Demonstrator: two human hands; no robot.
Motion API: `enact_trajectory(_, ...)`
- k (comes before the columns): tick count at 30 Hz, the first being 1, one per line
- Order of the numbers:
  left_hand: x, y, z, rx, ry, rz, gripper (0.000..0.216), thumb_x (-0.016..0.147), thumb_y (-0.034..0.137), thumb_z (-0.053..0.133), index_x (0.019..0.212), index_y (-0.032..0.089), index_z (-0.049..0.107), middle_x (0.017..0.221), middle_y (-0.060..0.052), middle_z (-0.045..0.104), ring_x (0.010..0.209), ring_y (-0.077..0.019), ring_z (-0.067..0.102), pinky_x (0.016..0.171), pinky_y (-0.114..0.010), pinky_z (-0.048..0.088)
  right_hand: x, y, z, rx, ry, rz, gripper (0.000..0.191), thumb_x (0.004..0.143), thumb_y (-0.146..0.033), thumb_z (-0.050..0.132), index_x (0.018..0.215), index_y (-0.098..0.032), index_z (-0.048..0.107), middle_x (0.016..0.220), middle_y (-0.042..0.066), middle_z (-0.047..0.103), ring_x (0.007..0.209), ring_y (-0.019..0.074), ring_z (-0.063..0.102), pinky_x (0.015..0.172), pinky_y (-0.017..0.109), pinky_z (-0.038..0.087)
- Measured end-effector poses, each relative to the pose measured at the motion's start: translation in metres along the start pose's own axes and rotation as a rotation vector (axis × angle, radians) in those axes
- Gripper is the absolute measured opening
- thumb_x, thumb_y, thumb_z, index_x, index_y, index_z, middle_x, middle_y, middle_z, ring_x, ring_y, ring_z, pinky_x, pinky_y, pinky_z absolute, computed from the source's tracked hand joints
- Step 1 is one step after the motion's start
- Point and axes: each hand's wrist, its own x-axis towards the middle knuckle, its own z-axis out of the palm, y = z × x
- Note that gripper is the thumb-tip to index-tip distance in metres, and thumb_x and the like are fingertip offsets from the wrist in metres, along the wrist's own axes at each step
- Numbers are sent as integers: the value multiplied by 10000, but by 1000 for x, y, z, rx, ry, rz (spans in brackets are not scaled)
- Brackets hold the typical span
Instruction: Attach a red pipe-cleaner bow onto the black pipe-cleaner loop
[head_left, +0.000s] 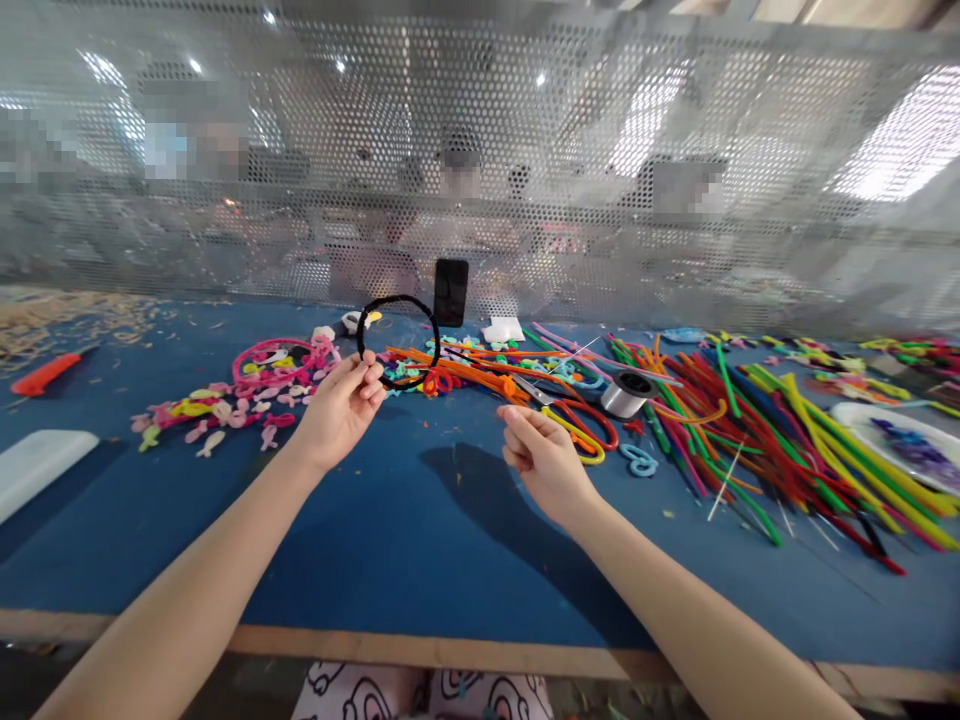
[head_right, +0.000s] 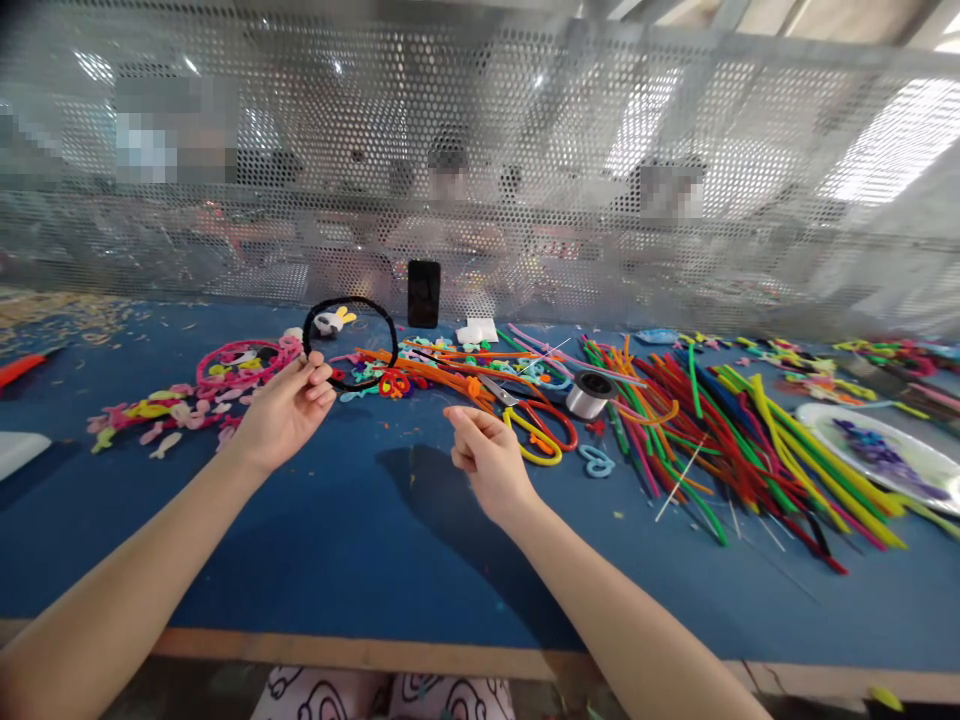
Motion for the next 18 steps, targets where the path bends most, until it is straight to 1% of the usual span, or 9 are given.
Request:
enact_trajectory(2, -2, -1, 2, -20, -22, -17, 79, 881, 82, 616, 857, 142, 663, 736, 14, 487, 573, -33, 443, 543, -123, 433, 0, 1, 0, 6, 11, -35, 292, 702, -434, 848, 796, -184, 729, 518, -92, 296, 501, 65, 208, 474, 245, 203)
enact_trajectory(4, -4, -2, 4, -37, -41, -44, 57, 871, 86, 636, 853, 136, 658, 737, 16, 480, 571, -35, 433, 541, -127, 433, 1, 4, -1, -10, 14, -66, 268, 722, -432, 836, 789, -195, 730, 575, -60, 424, 520, 67, 277, 501, 249, 258)
enact_trajectory(6, -6, -4, 7, -45, -55, -80, 44, 862, 99, 658, 840, 136, 651, 735, 20, 468, 564, -34, 415, 534, -131, 428, 1, 7, -3, -43, -8, -72, 236, 742, -422, 822, 790, -206, 739, 760, -11, 582, 558, 65, 339, 529, 254, 297)
enact_trajectory(7, -8, -5, 9, -42, -63, -100, 43, 857, 106, 669, 836, 136, 648, 735, 21, 463, 563, -35, 406, 533, -132, 426, 2, 9, -3, -57, -20, -64, 222, 749, -416, 817, 793, -211, 745, 883, 9, 626, 583, 65, 366, 542, 255, 310)
enact_trajectory(9, -11, -8, 11, -17, -81, -137, 47, 849, 128, 693, 839, 140, 648, 736, 23, 455, 564, -37, 394, 538, -139, 424, 3, 11, -4, -69, -25, -55, 198, 762, -406, 809, 790, -218, 753, 1058, 27, 640, 621, 65, 399, 560, 255, 326)
enact_trajectory(11, -14, -10, 12, 37, -104, -157, 64, 846, 165, 712, 852, 143, 653, 735, 25, 448, 568, -41, 386, 543, -148, 419, 4, 12, -4, -71, -9, -80, 182, 783, -401, 793, 787, -223, 752, 1120, 27, 638, 625, 63, 399, 572, 256, 335)
enact_trajectory(14, -18, -13, 13, 209, -152, -119, 91, 860, 222, 712, 870, 147, 661, 744, 23, 460, 578, -45, 386, 560, -167, 408, 4, 11, -4, -101, -15, -163, 174, 827, -389, 756, 771, -225, 736, 1215, 25, 639, 651, 72, 430, 582, 254, 342)
enact_trajectory(16, -20, -14, 13, 382, -204, -78, 104, 893, 254, 676, 886, 151, 665, 754, 18, 481, 592, -51, 411, 586, -186, 410, 3, 11, -5, -152, -44, -199, 187, 843, -386, 741, 756, -223, 720, 1296, 33, 627, 783, 112, 529, 603, 252, 363)
enact_trajectory(18, -22, -15, 14, 572, -274, -43, 135, 934, 283, 620, 906, 158, 664, 755, 14, 507, 618, -66, 461, 612, -205, 414, 3, 11, -6, -212, -66, -221, 201, 845, -397, 737, 750, -223, 708, 1359, 42, 608, 945, 168, 587, 639, 259, 395)
